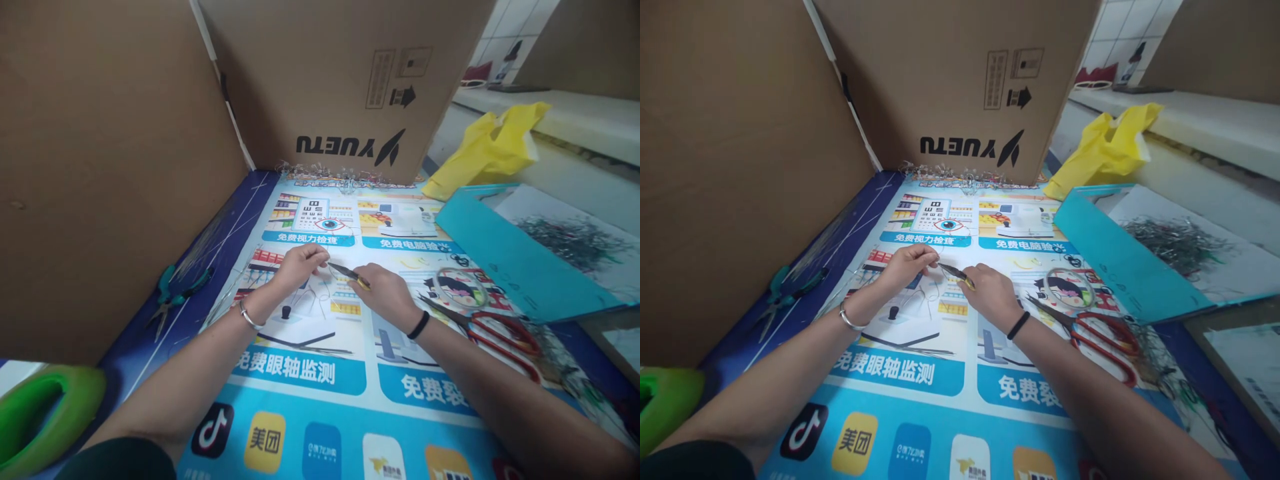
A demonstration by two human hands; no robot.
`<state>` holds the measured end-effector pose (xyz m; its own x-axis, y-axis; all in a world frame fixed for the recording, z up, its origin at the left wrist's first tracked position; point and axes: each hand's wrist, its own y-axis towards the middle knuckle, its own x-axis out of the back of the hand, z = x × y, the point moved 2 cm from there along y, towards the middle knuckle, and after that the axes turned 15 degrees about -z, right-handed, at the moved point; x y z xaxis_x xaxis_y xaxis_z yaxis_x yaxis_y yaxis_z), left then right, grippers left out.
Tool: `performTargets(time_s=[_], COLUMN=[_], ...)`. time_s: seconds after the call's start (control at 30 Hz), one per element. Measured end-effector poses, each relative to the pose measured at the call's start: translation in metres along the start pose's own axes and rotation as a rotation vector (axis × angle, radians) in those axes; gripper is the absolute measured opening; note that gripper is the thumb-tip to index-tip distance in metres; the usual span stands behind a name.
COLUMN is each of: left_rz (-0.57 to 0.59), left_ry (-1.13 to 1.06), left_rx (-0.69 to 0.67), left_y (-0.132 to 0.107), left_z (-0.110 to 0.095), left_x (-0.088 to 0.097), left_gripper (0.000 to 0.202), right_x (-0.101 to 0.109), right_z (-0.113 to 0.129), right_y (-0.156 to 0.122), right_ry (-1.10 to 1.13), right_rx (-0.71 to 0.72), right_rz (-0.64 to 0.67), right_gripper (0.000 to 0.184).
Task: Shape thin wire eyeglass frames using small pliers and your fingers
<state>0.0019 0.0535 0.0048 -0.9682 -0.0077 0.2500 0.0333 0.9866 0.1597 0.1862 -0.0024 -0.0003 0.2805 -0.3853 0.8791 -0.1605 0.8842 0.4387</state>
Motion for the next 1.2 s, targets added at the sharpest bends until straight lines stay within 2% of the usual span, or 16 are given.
performTargets(time_s=[0.27, 0.37, 0.5, 0.6, 0.7, 0.8, 0.93, 1.1, 1.2], left_rz=[-0.016, -0.041, -0.072, 0.051, 0.219, 0.328, 0.407, 0.468, 0.48], left_ry=[-0.041, 0.0, 0.212, 0.362, 0.45, 0.545, 0.657, 0.763, 0.801], left_rx=[0.056, 0.016, -0.111, -0.217, -0.289, -0.343, -0.378, -0.488, -0.538], left_y=[-0.003, -0.001, 0.003, 0.003, -0.001, -0.005, -0.009, -0.013, -0.014], left_z=[0.003, 0.004, 0.002, -0.003, -0.009, -0.014, -0.019, -0.022, -0.018], left_x=[-0.006, -0.004, 0.006, 0.01, 0.01, 0.008, 0.008, 0.006, 0.005], left_gripper=[0.017, 0.019, 0.017, 0.01, 0.013, 0.015, 0.017, 0.019, 0.018], right_x=[0.001, 0.003, 0.009, 0.014, 0.015, 0.015, 0.011, 0.004, -0.002], right_z=[0.001, -0.003, -0.016, -0.024, -0.028, -0.028, -0.028, -0.027, -0.024], right_y=[0.001, 0.004, 0.011, 0.016, 0.019, 0.019, 0.017, 0.012, 0.01], right_ry=[-0.006, 0.006, 0.014, -0.008, -0.074, -0.138, -0.169, -0.092, -0.016], right_rx=[-0.016, -0.053, -0.126, -0.156, -0.174, -0.178, -0.173, -0.218, -0.222], right_rz=[0.026, 0.04, 0.102, 0.172, 0.204, 0.205, 0.18, 0.004, -0.031], right_gripper=[0.019, 0.02, 0.021, 0.019, 0.02, 0.023, 0.025, 0.025, 0.024])
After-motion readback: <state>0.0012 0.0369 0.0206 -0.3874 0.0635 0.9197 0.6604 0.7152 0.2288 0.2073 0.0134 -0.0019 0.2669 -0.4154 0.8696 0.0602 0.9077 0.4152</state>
